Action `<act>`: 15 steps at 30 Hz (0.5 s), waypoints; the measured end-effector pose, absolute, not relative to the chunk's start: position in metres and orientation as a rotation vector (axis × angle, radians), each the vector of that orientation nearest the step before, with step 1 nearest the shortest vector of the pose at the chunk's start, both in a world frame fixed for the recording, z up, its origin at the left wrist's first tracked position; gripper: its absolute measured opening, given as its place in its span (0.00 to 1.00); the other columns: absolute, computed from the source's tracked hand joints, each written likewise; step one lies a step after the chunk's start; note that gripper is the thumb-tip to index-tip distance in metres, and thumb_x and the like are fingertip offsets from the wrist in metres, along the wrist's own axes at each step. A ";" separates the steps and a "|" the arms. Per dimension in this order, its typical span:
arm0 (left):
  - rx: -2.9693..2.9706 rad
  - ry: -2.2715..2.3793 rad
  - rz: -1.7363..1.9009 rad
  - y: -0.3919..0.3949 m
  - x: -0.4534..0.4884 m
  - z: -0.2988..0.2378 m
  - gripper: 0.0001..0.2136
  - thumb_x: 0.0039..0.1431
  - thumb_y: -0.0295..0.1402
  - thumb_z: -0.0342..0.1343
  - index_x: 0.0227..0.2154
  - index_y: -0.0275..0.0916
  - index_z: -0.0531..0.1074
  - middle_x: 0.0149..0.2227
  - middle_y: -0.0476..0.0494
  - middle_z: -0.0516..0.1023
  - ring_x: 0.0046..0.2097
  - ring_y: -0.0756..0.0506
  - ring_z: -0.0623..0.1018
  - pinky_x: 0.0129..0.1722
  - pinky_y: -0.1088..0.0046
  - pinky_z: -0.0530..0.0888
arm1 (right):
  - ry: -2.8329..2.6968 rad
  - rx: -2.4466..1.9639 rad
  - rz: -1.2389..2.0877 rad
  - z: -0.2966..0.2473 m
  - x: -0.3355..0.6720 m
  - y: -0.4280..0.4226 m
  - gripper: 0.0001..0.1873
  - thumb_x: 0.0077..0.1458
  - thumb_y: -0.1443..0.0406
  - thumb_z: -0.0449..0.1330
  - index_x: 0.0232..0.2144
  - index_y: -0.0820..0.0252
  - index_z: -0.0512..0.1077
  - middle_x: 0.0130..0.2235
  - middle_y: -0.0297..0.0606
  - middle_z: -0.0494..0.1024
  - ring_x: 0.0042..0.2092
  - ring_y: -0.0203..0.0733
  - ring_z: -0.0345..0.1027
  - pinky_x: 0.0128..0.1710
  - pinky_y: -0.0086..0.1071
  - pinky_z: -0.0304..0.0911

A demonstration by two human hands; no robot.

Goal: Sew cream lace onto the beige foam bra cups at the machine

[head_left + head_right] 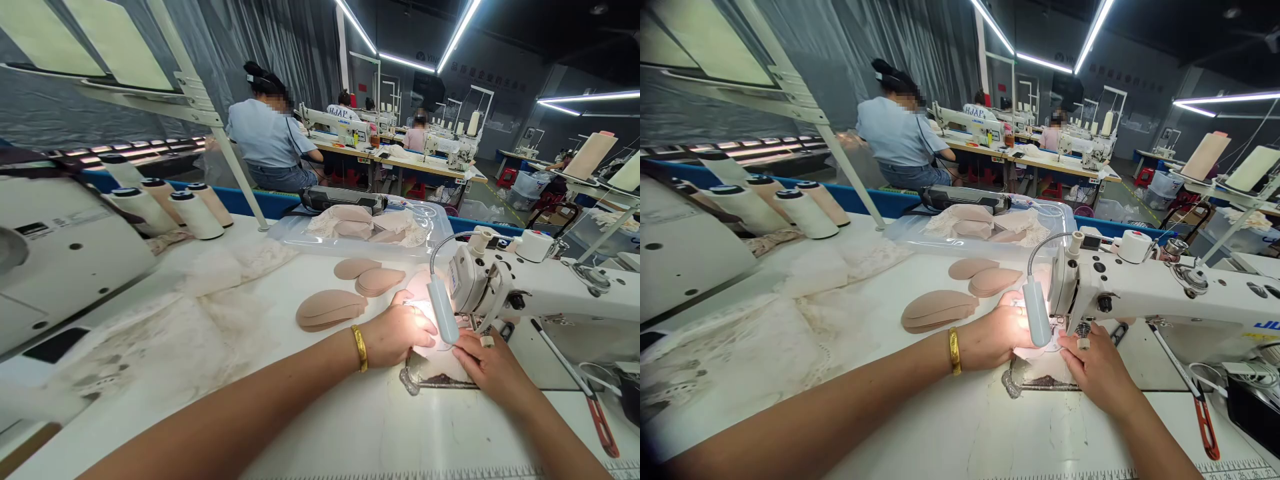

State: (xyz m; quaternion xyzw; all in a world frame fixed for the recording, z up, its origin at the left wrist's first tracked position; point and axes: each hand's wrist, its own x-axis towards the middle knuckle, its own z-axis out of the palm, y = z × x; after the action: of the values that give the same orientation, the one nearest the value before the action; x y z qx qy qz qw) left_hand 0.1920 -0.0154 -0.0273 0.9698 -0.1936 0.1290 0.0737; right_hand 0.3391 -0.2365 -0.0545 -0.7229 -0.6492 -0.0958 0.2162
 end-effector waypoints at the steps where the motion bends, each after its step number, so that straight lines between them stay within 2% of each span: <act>1: 2.918 -0.577 0.376 -0.015 0.192 -0.028 0.16 0.47 0.15 0.55 0.34 0.42 0.76 0.44 0.49 0.83 0.47 0.42 0.77 0.54 0.60 0.60 | -1.801 -2.005 -0.274 -0.053 0.339 -0.236 0.14 0.69 0.64 0.52 0.46 0.50 0.78 0.49 0.35 0.83 0.47 0.50 0.73 0.49 0.45 0.69; 5: 2.926 -0.538 0.368 -0.016 0.192 -0.028 0.17 0.48 0.15 0.56 0.35 0.42 0.77 0.43 0.48 0.83 0.46 0.43 0.77 0.54 0.61 0.61 | -1.784 -2.001 -0.281 -0.055 0.338 -0.236 0.15 0.69 0.65 0.52 0.47 0.50 0.78 0.47 0.37 0.83 0.46 0.50 0.72 0.48 0.44 0.68; 8: 2.906 -0.519 0.367 -0.018 0.189 -0.030 0.15 0.49 0.16 0.57 0.35 0.43 0.78 0.41 0.48 0.83 0.45 0.43 0.78 0.53 0.62 0.62 | -1.767 -2.000 -0.190 -0.056 0.334 -0.236 0.14 0.68 0.66 0.52 0.46 0.50 0.78 0.42 0.39 0.81 0.41 0.47 0.71 0.43 0.41 0.68; 11: 2.879 -0.513 0.367 -0.019 0.185 -0.033 0.18 0.48 0.18 0.59 0.40 0.45 0.78 0.46 0.49 0.83 0.46 0.43 0.78 0.52 0.61 0.63 | -1.749 -1.978 -0.038 -0.055 0.328 -0.236 0.14 0.68 0.66 0.52 0.47 0.50 0.77 0.37 0.38 0.78 0.36 0.44 0.69 0.37 0.37 0.67; 15: 2.838 -0.512 0.347 -0.021 0.181 -0.035 0.19 0.50 0.19 0.60 0.43 0.47 0.78 0.51 0.49 0.81 0.47 0.42 0.77 0.52 0.61 0.62 | -1.737 -1.941 0.042 -0.053 0.324 -0.236 0.14 0.68 0.66 0.52 0.47 0.51 0.76 0.35 0.37 0.76 0.36 0.44 0.68 0.36 0.35 0.65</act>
State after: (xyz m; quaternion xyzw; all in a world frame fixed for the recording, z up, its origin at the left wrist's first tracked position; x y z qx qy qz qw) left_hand 0.1813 -0.0211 -0.0348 0.9702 -0.1751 0.1186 0.1180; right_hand 0.3235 -0.2355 -0.0529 -0.7185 -0.6430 0.0157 0.2648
